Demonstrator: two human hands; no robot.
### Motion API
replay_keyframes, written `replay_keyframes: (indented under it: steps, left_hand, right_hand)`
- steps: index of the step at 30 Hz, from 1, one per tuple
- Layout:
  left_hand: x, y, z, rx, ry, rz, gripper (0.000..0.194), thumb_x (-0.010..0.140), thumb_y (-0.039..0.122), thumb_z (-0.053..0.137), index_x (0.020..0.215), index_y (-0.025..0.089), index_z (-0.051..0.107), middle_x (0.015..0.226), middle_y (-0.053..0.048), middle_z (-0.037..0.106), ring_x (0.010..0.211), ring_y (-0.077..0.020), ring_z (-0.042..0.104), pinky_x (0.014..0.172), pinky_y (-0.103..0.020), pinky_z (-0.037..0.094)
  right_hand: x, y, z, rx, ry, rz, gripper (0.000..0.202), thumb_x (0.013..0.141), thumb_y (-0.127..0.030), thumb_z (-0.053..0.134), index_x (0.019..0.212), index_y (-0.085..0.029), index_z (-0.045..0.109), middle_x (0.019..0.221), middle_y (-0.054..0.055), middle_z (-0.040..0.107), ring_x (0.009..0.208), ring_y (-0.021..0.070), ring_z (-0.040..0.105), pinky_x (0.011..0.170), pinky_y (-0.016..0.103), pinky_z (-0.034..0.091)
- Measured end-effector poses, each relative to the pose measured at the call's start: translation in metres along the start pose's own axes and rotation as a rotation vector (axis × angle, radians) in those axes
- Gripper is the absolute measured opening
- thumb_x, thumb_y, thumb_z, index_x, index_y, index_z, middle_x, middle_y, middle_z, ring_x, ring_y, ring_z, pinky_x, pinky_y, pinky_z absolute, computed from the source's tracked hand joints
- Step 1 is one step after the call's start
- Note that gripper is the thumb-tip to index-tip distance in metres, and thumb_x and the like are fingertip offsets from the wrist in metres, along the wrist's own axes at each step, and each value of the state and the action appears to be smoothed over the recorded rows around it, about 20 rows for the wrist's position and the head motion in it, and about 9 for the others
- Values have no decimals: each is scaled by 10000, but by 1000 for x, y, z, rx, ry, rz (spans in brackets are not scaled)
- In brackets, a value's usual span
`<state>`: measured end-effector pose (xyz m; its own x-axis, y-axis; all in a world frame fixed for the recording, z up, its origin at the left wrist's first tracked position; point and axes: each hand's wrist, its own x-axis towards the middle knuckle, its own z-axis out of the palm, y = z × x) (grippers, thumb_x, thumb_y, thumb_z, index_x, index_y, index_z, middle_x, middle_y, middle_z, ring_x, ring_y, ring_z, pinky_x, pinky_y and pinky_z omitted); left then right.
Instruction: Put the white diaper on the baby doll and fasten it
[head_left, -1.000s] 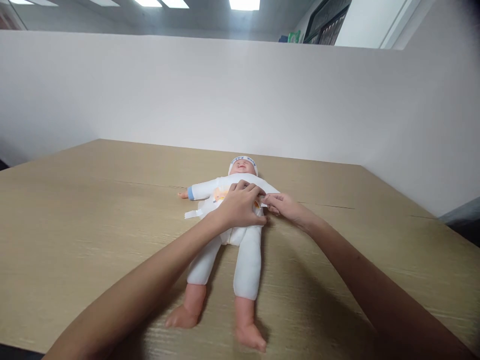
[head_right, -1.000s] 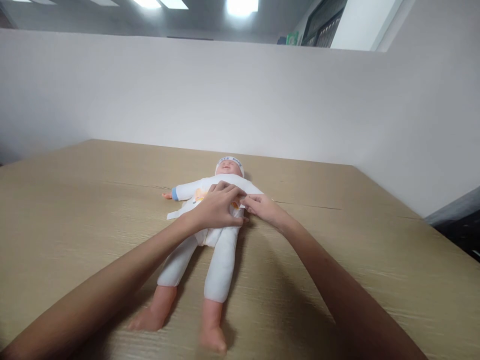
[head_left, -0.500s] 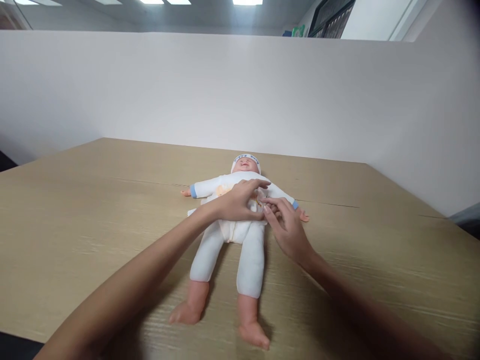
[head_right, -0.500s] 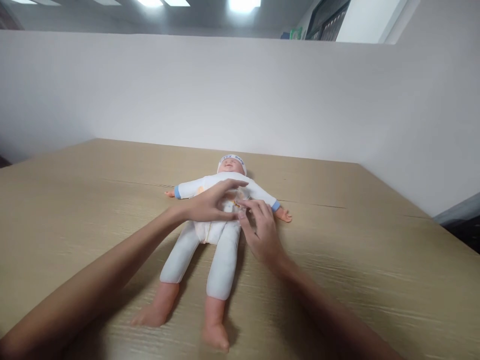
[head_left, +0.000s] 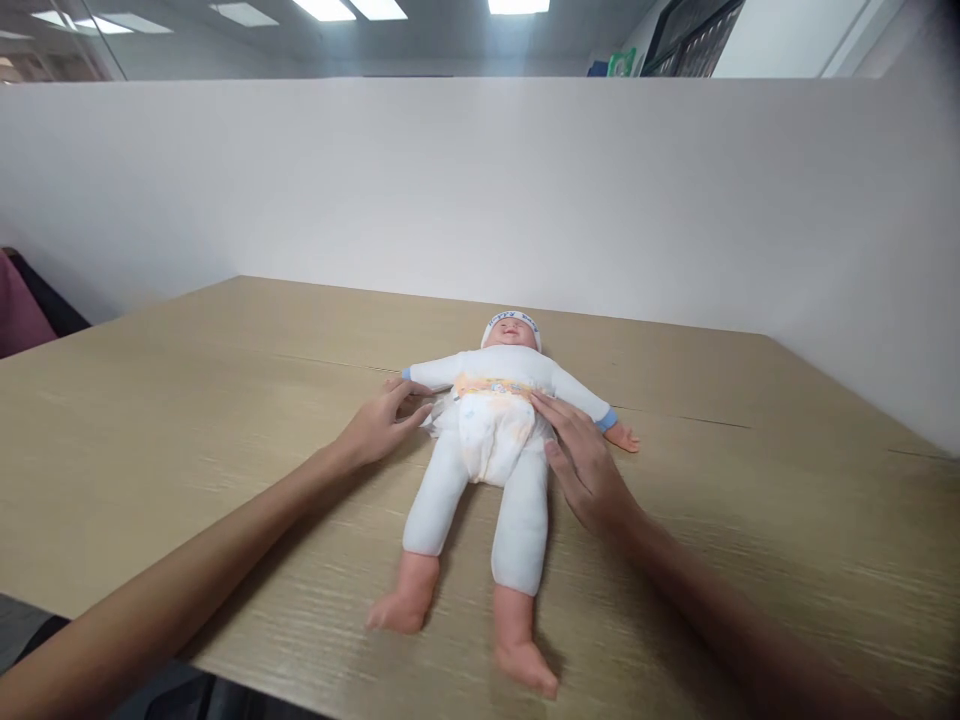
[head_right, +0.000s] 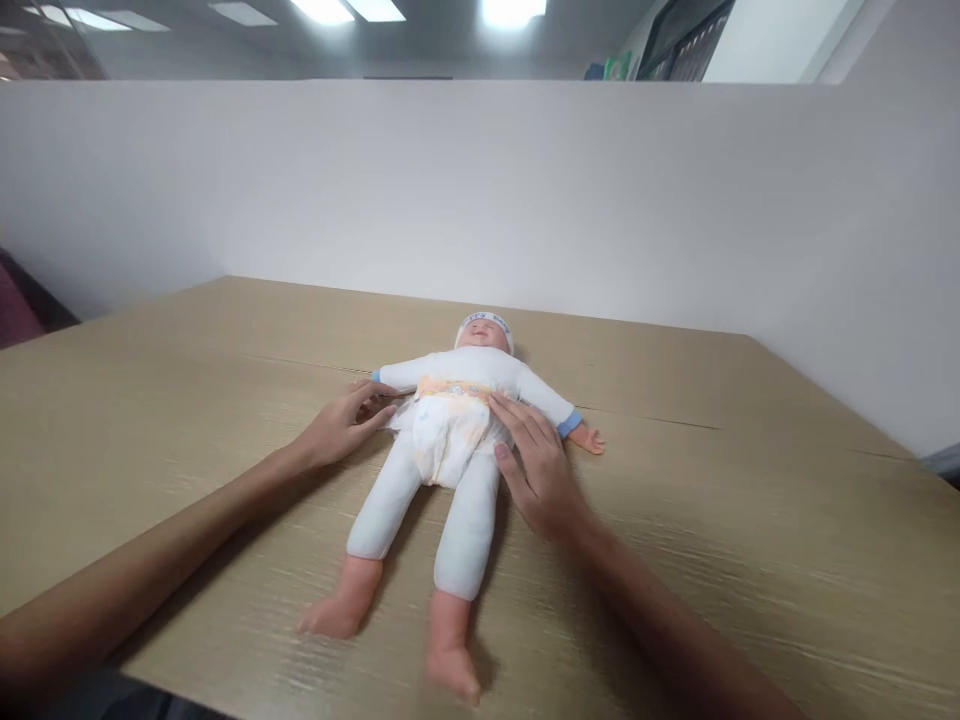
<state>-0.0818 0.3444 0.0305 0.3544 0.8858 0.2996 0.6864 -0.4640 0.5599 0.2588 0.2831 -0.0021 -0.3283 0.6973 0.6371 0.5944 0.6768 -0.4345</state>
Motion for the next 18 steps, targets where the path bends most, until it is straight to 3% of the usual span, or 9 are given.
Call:
replay_keyframes:
  steps: [5, 10, 13, 16, 18]
  left_hand:
    - [0, -7, 1, 71, -59, -110, 298, 905, 514, 636, 972, 223, 633, 985, -86, 702, 1014, -321, 619, 966, -466, 475]
    - [15, -9, -8, -95, -192, -212, 365, 811, 556, 697, 704, 230, 575, 741, -22, 614, 709, -215, 526, 696, -348, 410]
    - [23, -5, -17, -286, -264, -244, 471, 816, 623, 670, 624, 228, 501, 659, 14, 488, 640, -168, 449, 619, -307, 353]
    - [30, 2, -21, -469, -276, -265, 501, 844, 648, 643, 637, 223, 480, 666, 23, 438, 640, -150, 416, 625, -302, 349]
    - [35, 8, -19, -564, -258, -279, 499, 849, 646, 645, 646, 218, 490, 684, 22, 439, 655, -147, 417, 643, -304, 362]
  right_hand:
    - [22, -22, -13, 14, -8, -17, 532, 1134, -380, 417, 1662, -320, 426, 1659, 77, 531, 1549, 316, 457, 1281, 594, 382]
    - [73, -58, -19, 20, -275, -88, 478, 1123, -463, 473, 1573, -322, 554, 1567, 57, 636, 1466, 334, 561, 1248, 581, 434]
    - [104, -66, -7, -61, -428, -112, 457, 1117, -503, 470, 1498, -312, 634, 1487, 55, 696, 1391, 355, 611, 1205, 585, 466]
    - [126, -60, 13, -169, -527, -124, 372, 1110, -446, 476, 1224, -268, 781, 1257, 79, 785, 1257, 356, 656, 1144, 603, 480]
    - [134, -53, 25, -201, -570, -120, 307, 1080, -383, 521, 1088, -253, 798, 1140, 88, 793, 1203, 347, 657, 1106, 596, 483]
